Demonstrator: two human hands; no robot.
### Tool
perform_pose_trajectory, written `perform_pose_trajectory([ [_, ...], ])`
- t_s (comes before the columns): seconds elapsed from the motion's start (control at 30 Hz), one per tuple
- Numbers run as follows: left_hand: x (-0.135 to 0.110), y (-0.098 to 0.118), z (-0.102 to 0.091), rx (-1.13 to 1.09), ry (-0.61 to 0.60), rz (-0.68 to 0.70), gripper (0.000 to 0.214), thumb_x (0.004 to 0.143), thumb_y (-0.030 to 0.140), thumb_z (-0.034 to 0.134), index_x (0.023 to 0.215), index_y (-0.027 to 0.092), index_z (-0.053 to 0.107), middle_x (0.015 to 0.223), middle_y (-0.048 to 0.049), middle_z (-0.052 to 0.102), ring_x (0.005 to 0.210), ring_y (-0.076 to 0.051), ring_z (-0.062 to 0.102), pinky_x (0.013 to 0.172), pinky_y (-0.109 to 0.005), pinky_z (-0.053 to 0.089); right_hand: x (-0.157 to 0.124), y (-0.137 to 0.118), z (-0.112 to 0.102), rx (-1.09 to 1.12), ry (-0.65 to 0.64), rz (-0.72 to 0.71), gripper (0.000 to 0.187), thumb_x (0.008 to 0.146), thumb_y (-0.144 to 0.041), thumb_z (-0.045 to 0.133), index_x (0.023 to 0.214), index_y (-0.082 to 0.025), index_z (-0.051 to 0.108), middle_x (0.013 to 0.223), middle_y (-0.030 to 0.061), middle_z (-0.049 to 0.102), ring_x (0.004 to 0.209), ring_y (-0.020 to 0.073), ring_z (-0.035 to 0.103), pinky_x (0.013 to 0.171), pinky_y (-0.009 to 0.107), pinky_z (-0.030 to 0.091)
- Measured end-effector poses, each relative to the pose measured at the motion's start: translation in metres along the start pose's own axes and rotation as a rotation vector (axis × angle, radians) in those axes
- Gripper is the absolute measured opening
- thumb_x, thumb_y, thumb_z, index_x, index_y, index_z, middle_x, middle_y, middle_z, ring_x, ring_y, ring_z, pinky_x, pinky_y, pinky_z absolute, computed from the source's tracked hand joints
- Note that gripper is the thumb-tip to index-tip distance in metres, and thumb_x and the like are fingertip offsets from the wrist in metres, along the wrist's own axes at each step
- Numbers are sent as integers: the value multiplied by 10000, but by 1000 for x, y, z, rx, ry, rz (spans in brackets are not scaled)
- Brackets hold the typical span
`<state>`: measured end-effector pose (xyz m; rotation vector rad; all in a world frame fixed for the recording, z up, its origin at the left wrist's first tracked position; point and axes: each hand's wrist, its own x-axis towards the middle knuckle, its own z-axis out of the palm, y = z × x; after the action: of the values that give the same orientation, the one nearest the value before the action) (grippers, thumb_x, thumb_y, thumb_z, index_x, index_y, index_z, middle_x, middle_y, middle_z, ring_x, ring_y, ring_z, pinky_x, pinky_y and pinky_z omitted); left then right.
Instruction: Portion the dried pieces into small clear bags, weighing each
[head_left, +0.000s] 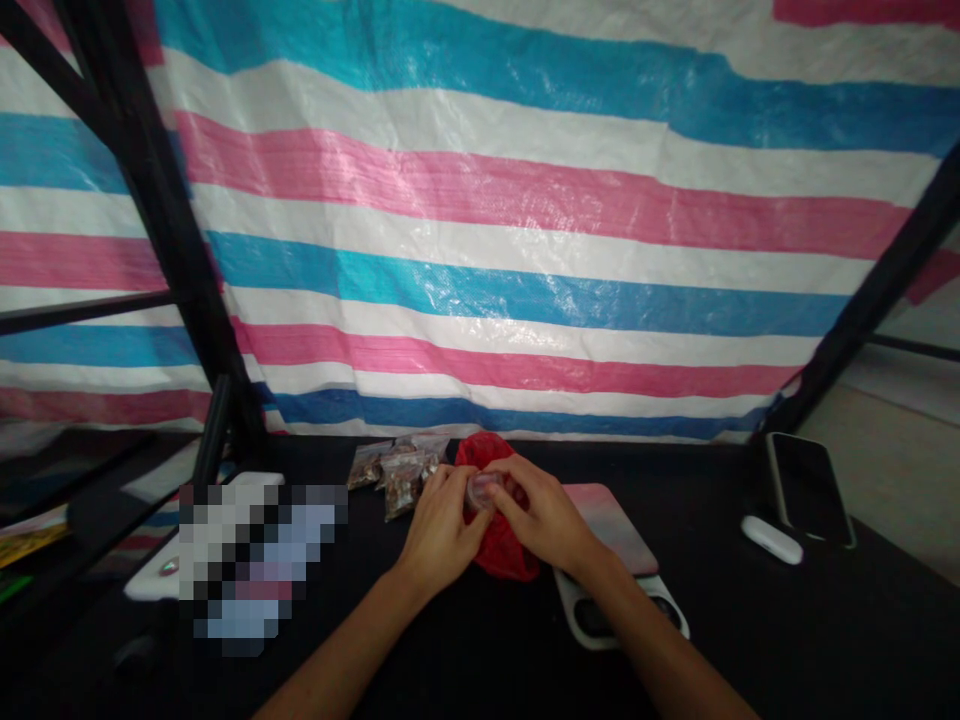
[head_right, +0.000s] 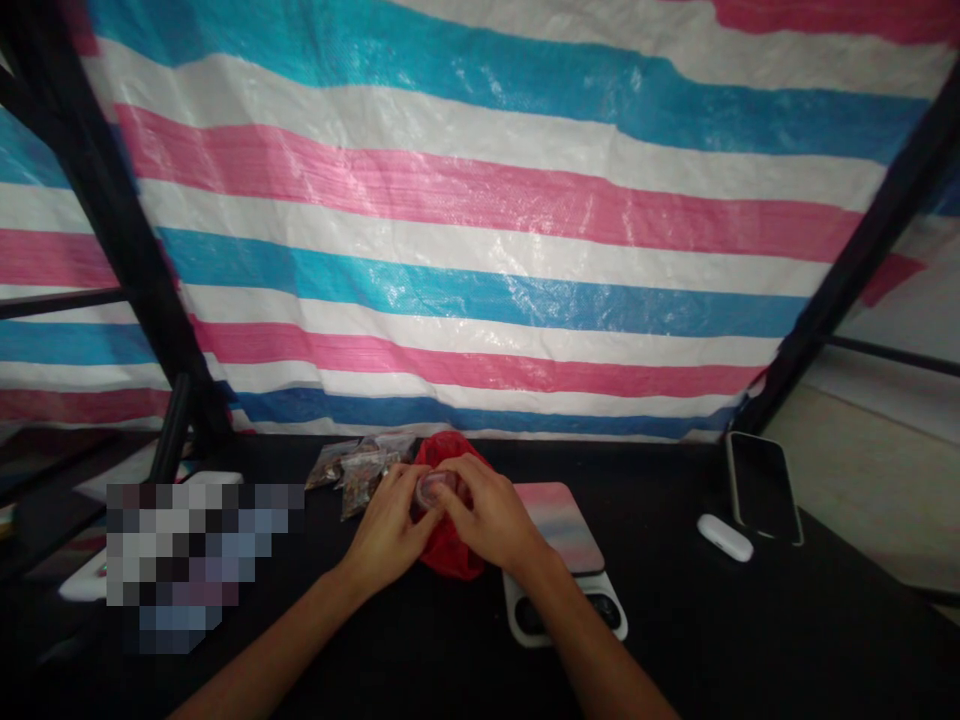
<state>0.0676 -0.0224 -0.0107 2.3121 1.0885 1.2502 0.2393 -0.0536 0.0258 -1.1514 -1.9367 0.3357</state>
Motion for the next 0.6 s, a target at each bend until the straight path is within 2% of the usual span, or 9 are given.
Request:
perform_pose_trajectory([
  [0.07,2,2,-2,40,116,-7,68,904,286,578,939,227,574,944,-67,617,965,-277,575,872,-421,480,2,0,-2,-5,96,-21,173,998,-279,506,1121,-248,624,1042,49,673,928,197,641,856,329,500],
  [0.13,4,3,-5,106,266,-66,83,901,293,565,856,239,520,882,-57,585,928,-281,570,846,-416,467,4,2,-4,-9,174,-28,200,1015,-266,462,1165,-237,591,1135,76,654,1068,216,620,959,359,477],
  [0.2,5,6,-8,156,339,-183,118,899,308,553,836,247,473,834,-47,563,853,-279,584,779,-404,459,4,8,-3,-50,153,-2,212,1011,-235,454,1183,-223,577,1155,89,645,1096,221,613,985,375,470],
  [0.3,6,9,-9,127,260,-385,127,912,337,532,880,246,450,802,-39,585,742,-269,620,680,-378,444,1,18,1,-175,6,41,223,952,-134,501,1128,-206,617,1100,89,661,1057,232,622,976,392,470],
  [0.37,5,7,-6,34,212,-460,177,895,365,570,905,243,443,810,-43,614,726,-269,646,662,-370,448,-1,23,4,-212,-74,51,276,887,-43,517,1075,-200,643,1068,86,674,1042,233,621,969,388,473],
  [0.43,3,3,1,-115,198,-485,264,839,364,652,916,243,431,823,-40,641,745,-264,667,670,-361,466,-3,25,7,-200,-113,55,337,836,20,508,1052,-195,653,1068,88,681,1043,230,623,961,377,482],
  [0.5,2,-3,9,-282,164,-497,321,775,291,706,925,244,427,810,-17,661,754,-243,678,683,-343,480,-3,25,7,-183,-118,72,387,815,39,510,1091,-192,652,1099,98,681,1058,232,628,970,379,487],
  [0.6,2,-11,17,-496,123,-488,310,698,135,670,894,239,452,749,29,647,721,-194,654,698,-307,479,-3,25,6,-186,-133,100,425,801,37,524,1133,-191,659,1133,107,682,1082,241,633,997,391,480],
])
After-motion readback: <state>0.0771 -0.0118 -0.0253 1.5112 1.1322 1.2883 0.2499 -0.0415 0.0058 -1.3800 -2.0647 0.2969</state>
